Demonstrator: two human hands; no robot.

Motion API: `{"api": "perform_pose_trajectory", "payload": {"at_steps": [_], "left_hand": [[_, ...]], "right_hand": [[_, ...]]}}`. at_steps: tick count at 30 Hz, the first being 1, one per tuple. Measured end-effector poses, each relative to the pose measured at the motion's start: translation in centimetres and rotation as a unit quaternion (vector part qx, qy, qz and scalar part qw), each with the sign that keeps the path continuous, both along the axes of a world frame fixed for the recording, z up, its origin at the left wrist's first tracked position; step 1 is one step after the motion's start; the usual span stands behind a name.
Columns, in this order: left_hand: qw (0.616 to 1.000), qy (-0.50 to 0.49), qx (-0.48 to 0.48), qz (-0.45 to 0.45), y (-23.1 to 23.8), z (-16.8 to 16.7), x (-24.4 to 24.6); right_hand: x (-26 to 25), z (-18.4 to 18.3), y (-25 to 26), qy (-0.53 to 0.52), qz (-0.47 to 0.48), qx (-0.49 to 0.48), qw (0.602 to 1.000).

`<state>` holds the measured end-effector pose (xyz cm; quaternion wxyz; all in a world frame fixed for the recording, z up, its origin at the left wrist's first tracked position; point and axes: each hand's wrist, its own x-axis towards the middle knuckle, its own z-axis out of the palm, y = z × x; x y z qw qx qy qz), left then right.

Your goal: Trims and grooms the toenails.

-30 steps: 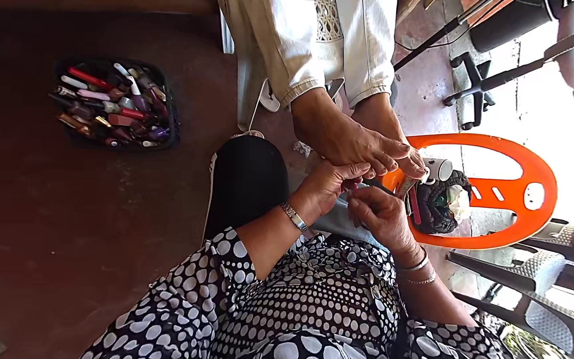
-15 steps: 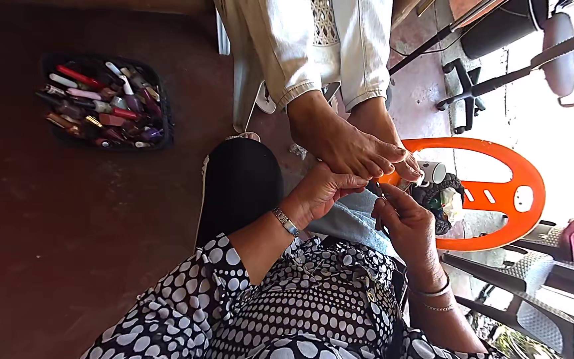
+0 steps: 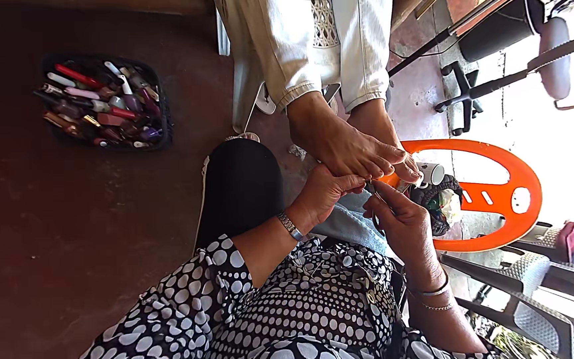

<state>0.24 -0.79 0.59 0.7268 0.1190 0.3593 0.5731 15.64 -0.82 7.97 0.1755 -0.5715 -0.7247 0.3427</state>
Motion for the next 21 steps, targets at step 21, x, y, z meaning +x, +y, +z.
{"api": "perform_pose_trajectory", "payload": {"at_steps": [21], "left_hand": [[1.0, 0.013, 0.003, -0.002, -0.05, 0.14, -0.05]], "right_hand": [[-0.3, 0.29, 0.19, -0.136, 0.043, 0.08, 0.987]]}}
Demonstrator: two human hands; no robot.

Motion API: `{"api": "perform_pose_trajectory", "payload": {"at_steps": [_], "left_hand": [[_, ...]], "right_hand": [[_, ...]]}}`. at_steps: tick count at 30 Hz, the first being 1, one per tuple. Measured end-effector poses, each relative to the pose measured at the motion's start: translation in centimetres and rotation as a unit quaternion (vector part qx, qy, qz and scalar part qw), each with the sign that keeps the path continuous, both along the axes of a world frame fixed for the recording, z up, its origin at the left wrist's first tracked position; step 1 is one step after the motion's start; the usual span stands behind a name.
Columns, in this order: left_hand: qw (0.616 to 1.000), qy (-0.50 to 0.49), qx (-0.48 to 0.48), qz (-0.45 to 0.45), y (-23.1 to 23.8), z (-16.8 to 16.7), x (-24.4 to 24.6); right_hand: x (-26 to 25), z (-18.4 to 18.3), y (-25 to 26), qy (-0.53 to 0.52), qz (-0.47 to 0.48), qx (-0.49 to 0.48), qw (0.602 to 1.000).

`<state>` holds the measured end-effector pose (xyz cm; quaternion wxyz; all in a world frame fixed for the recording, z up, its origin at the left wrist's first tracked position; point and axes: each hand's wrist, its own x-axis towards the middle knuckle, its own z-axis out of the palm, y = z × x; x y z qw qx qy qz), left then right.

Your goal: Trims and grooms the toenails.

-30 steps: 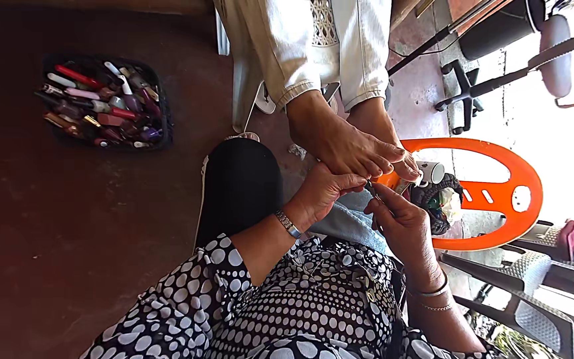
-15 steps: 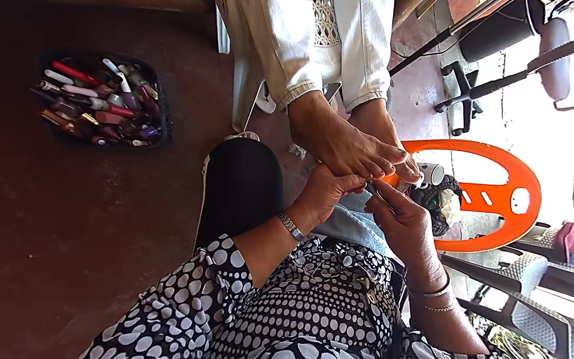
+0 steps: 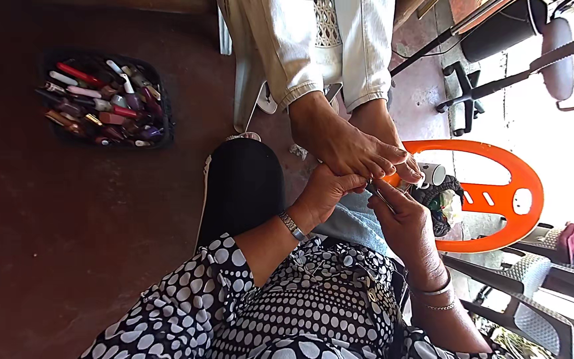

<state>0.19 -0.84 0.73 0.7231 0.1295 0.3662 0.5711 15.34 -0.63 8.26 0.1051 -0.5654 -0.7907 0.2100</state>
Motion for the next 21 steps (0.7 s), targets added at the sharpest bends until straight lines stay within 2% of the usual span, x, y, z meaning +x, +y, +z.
{"api": "perform_pose_trajectory", "payload": {"at_steps": [16, 21], "left_hand": [[1.0, -0.008, -0.006, 0.003, 0.12, -0.11, 0.09], [1.0, -0.01, -0.002, 0.003, 0.15, -0.3, 0.13]], "right_hand": [[-0.44, 0.18, 0.01, -0.007, -0.016, -0.022, 1.0], [-0.68, -0.42, -0.42, -0.039, 0.002, 0.041, 0.998]]}}
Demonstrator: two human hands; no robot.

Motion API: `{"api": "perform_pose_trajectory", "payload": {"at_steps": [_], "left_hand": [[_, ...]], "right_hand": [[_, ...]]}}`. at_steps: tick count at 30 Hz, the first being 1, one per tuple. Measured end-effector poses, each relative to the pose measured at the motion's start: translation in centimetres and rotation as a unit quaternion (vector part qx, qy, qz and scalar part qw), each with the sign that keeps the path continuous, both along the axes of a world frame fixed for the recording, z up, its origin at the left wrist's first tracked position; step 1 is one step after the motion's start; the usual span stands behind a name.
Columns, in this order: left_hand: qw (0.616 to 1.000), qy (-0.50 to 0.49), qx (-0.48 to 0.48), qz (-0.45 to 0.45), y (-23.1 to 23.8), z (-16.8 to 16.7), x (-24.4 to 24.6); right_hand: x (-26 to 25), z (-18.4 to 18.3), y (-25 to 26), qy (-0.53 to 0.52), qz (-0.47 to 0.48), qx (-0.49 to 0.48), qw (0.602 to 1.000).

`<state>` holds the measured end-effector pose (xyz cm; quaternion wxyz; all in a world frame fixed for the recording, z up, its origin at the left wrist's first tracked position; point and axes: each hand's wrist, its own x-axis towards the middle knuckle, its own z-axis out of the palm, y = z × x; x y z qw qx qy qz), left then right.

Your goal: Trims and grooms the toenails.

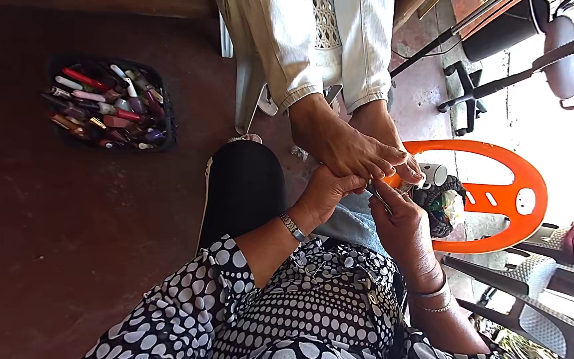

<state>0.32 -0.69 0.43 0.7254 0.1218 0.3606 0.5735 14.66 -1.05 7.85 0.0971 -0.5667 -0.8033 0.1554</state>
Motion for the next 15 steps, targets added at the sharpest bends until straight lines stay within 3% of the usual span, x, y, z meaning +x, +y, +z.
{"api": "perform_pose_trajectory", "payload": {"at_steps": [9, 15], "left_hand": [[1.0, 0.004, -0.003, -0.001, 0.0, 0.1, 0.0], [1.0, 0.008, -0.007, -0.001, 0.1, 0.1, 0.1]], "right_hand": [[-0.6, -1.2, -0.4, -0.092, 0.037, 0.158, 0.982], [-1.1, -1.4, -0.5, -0.164, 0.04, 0.206, 0.964]]}}
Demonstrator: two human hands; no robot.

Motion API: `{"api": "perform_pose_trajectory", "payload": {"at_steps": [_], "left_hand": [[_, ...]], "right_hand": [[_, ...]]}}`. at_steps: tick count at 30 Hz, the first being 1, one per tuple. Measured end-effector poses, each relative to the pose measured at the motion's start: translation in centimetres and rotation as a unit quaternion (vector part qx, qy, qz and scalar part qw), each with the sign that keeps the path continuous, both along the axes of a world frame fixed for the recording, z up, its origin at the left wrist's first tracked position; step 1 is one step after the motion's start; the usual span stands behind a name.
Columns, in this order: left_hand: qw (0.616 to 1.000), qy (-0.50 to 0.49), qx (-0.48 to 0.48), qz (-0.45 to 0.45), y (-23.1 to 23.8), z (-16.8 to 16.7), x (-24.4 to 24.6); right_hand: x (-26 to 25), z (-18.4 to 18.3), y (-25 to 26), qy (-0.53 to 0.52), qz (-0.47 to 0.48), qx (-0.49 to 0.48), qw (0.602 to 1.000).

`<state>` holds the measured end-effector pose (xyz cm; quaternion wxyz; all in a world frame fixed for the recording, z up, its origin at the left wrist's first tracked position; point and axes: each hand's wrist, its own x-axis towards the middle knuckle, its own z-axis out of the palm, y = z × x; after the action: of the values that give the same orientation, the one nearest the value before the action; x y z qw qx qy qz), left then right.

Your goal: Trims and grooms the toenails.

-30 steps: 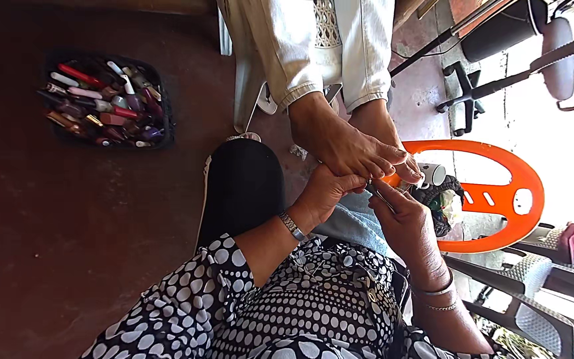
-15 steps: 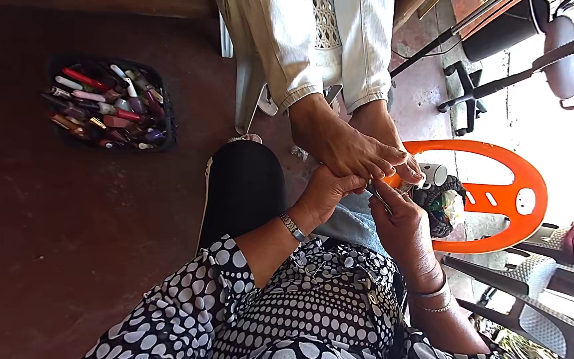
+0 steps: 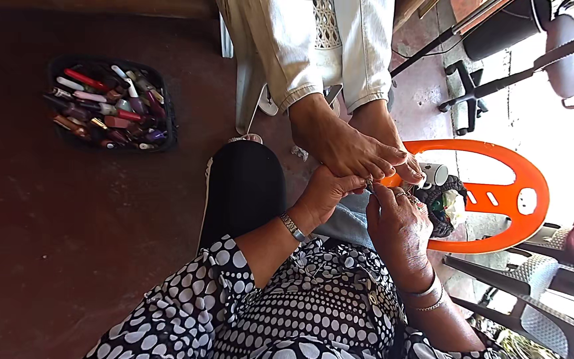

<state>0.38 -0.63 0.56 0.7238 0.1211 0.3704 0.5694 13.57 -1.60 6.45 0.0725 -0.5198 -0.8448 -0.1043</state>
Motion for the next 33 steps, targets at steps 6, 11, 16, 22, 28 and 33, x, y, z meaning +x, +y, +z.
{"api": "perform_pose_trajectory", "payload": {"at_steps": [6, 11, 16, 22, 28, 33], "left_hand": [[1.0, 0.0, 0.002, -0.001, 0.0, 0.0, 0.0], [1.0, 0.003, 0.002, -0.002, -0.1, 0.0, 0.0], [1.0, 0.004, 0.0, 0.0, -0.1, 0.0, 0.0], [1.0, 0.007, 0.004, -0.006, -0.1, 0.1, -0.1], [1.0, -0.005, 0.006, -0.002, 0.0, 0.0, -0.1], [1.0, -0.029, -0.005, 0.004, 0.2, -0.1, 0.0]], "right_hand": [[-0.3, 0.1, 0.1, -0.014, 0.008, 0.009, 1.0], [-0.4, 0.1, 0.1, -0.016, 0.012, 0.001, 1.0], [-0.2, 0.1, 0.3, -0.011, 0.024, 0.0, 1.0], [0.3, -0.2, 0.7, -0.01, 0.036, -0.007, 0.999], [1.1, -0.9, 1.1, -0.006, 0.057, 0.039, 0.998], [2.2, -1.9, 1.7, -0.005, 0.086, 0.08, 0.993]]}}
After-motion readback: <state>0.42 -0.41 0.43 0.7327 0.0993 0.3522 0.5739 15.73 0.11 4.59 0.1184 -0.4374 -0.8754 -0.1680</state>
